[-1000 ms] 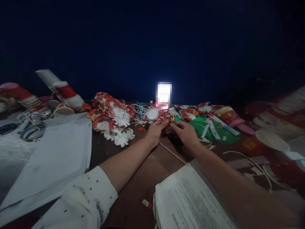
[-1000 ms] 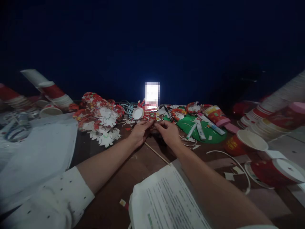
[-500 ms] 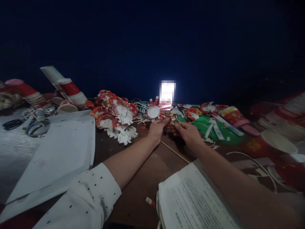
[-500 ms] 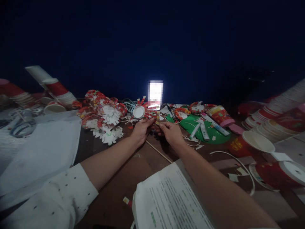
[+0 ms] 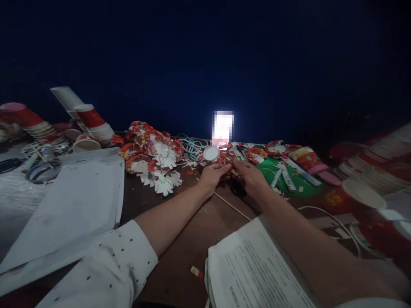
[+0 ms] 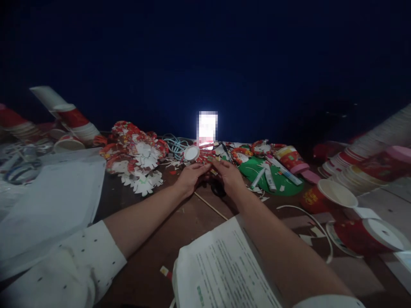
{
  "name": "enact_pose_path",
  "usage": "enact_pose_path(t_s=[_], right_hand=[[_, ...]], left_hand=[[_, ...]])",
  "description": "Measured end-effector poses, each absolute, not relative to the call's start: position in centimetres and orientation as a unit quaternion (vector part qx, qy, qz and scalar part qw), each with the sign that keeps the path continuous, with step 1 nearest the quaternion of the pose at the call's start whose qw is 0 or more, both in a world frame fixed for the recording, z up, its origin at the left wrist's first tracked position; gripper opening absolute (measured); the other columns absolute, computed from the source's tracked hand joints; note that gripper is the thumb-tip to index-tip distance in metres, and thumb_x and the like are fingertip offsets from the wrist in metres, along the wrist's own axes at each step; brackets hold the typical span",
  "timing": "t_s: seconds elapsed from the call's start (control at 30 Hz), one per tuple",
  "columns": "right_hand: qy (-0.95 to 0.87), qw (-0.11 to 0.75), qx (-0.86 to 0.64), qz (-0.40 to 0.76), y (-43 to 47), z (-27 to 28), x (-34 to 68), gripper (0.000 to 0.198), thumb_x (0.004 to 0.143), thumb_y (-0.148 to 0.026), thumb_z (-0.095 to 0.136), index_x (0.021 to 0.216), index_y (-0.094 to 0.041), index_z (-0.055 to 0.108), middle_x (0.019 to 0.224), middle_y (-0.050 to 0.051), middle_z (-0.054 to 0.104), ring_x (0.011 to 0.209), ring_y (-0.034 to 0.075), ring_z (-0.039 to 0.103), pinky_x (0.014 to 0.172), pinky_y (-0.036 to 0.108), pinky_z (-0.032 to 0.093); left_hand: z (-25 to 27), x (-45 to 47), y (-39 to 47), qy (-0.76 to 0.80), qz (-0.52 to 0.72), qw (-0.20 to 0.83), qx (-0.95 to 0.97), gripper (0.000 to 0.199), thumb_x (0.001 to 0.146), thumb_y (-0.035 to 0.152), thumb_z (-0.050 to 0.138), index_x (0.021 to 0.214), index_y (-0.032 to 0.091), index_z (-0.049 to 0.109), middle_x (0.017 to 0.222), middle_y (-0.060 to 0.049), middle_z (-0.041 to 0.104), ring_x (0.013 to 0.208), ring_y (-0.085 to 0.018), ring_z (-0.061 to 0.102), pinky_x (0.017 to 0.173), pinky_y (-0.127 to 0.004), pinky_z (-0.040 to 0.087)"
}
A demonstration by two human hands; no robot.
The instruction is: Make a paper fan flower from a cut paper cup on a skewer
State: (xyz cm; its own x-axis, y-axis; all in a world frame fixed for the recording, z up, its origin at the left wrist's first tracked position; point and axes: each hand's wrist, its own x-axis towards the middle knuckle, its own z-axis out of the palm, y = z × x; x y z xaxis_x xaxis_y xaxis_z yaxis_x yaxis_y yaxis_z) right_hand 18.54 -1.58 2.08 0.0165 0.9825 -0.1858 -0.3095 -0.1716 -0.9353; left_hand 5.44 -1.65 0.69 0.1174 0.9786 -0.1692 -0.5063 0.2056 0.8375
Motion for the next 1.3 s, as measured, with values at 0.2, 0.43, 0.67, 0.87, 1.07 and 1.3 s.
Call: enact_pose_path(t_s=[0.2, 0.43, 0.67, 0.87, 1.07, 1.3], right_hand=[[-0.395, 0.554, -0.52, 0.517, -2.3, 2.6, 18.8, 0.038, 0.051, -0.044, 0.092, 0.071, -0.019, 0.07, 0.062, -0.003, 0.067, 0.058, 0.013, 0.06, 0.054, 0.025, 0.049], [-0.421, 0.52, -0.484, 0.563, -3.0, 2.2, 18.5, 0.031, 0.063, -0.027, 0.086, 0.092, -0.022, 0.079, 0.093, 0.002, 0.079, 0.084, 0.018, 0.073, 0.074, 0.03, 0.06], [-0.418, 0.501, -0.432, 0.622, -2.9, 1.6, 19.1, 0.027, 0.074, -0.016, 0.077, 0.1, -0.022, 0.079, 0.113, 0.003, 0.076, 0.089, 0.016, 0.073, 0.079, 0.03, 0.065], [-0.423, 0.493, -0.388, 0.654, -3.1, 1.6, 19.4, 0.035, 0.072, -0.012, 0.072, 0.106, -0.021, 0.077, 0.113, 0.005, 0.076, 0.099, 0.018, 0.073, 0.091, 0.03, 0.061], [-0.434, 0.516, -0.446, 0.589, -3.2, 1.2, 19.0, 0.026, 0.074, -0.028, 0.079, 0.099, -0.021, 0.076, 0.101, 0.005, 0.077, 0.09, 0.02, 0.074, 0.081, 0.033, 0.064], [-0.457, 0.535, -0.502, 0.502, -2.9, 0.4, 18.4, 0.024, 0.067, -0.037, 0.082, 0.084, -0.021, 0.075, 0.086, 0.0, 0.075, 0.079, 0.018, 0.071, 0.069, 0.032, 0.064]], left_hand=[[1.2, 5.4, -1.8, 0.387, 0.552, 0.683, 0.282, 0.035, 0.059, 0.033, 0.092, 0.078, 0.013, 0.071, 0.071, -0.002, 0.07, 0.06, -0.01, 0.061, 0.057, -0.022, 0.05], [-0.2, 5.3, -1.0, 0.351, 0.62, 0.641, 0.286, 0.048, 0.051, 0.038, 0.094, 0.086, 0.013, 0.073, 0.083, -0.006, 0.075, 0.075, -0.018, 0.069, 0.073, -0.03, 0.055], [-0.3, 5.0, -0.5, 0.357, 0.642, 0.615, 0.287, 0.049, 0.049, 0.04, 0.094, 0.083, 0.013, 0.074, 0.086, -0.007, 0.076, 0.078, -0.019, 0.069, 0.08, -0.033, 0.054], [-0.2, 4.6, -0.2, 0.367, 0.646, 0.598, 0.301, 0.048, 0.049, 0.042, 0.093, 0.083, 0.013, 0.075, 0.087, -0.008, 0.077, 0.083, -0.023, 0.071, 0.08, -0.035, 0.055], [-0.2, 4.7, -0.3, 0.375, 0.638, 0.589, 0.324, 0.046, 0.053, 0.041, 0.092, 0.086, 0.013, 0.076, 0.092, -0.01, 0.077, 0.09, -0.024, 0.071, 0.082, -0.035, 0.055], [-0.3, 4.6, -0.6, 0.41, 0.621, 0.553, 0.374, 0.034, 0.059, 0.039, 0.089, 0.079, 0.016, 0.075, 0.083, -0.007, 0.076, 0.083, -0.022, 0.07, 0.082, -0.035, 0.054]])
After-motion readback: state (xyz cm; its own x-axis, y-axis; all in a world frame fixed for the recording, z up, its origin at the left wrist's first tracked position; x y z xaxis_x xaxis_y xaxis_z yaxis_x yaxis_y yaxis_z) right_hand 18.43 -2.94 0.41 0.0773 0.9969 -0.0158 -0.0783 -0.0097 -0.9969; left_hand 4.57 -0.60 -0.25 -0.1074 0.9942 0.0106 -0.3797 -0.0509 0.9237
